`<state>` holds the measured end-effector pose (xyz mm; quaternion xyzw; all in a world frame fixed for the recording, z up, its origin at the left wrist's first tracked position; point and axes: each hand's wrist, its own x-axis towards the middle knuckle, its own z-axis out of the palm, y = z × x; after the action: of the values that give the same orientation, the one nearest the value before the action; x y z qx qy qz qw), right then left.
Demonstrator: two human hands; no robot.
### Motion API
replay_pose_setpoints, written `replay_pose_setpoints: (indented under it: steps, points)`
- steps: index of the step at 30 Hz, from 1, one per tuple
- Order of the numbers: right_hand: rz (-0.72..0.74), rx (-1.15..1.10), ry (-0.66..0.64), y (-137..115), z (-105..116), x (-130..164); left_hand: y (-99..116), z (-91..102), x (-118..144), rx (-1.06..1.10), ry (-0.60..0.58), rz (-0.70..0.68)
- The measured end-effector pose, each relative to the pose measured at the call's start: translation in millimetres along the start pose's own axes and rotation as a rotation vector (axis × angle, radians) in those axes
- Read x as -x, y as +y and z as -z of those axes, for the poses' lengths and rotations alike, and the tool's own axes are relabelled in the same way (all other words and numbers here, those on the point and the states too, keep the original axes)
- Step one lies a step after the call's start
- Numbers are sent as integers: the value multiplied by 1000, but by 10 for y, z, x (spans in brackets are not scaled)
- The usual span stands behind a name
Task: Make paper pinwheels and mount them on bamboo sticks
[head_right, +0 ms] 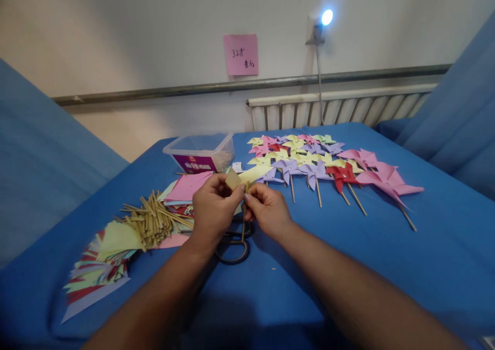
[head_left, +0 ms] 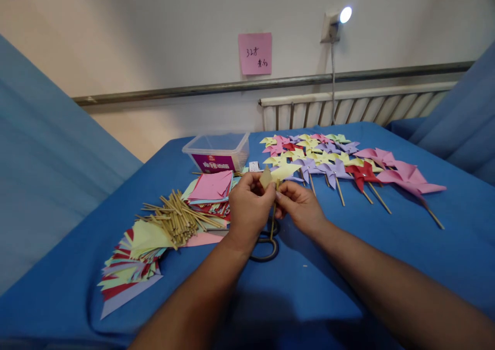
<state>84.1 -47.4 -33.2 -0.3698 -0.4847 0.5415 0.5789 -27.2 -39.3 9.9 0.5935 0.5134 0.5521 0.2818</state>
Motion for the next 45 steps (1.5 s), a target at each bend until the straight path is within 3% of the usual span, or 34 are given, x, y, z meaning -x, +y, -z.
replay_pose_setpoints:
  steps: [6, 21, 32, 45]
  points:
    - [12, 14, 8, -32, -9, 16, -43, -7, -33, 126, -60, 102]
    - [55, 99, 6, -62, 3, -2, 2, 3, -13, 151, -32, 23]
    - [55, 116, 21, -71, 14, -25, -9, -17, -12, 207, -61, 59]
    - [88, 335, 20, 15, 88, -55, -58, -11, -44, 195, -92, 93]
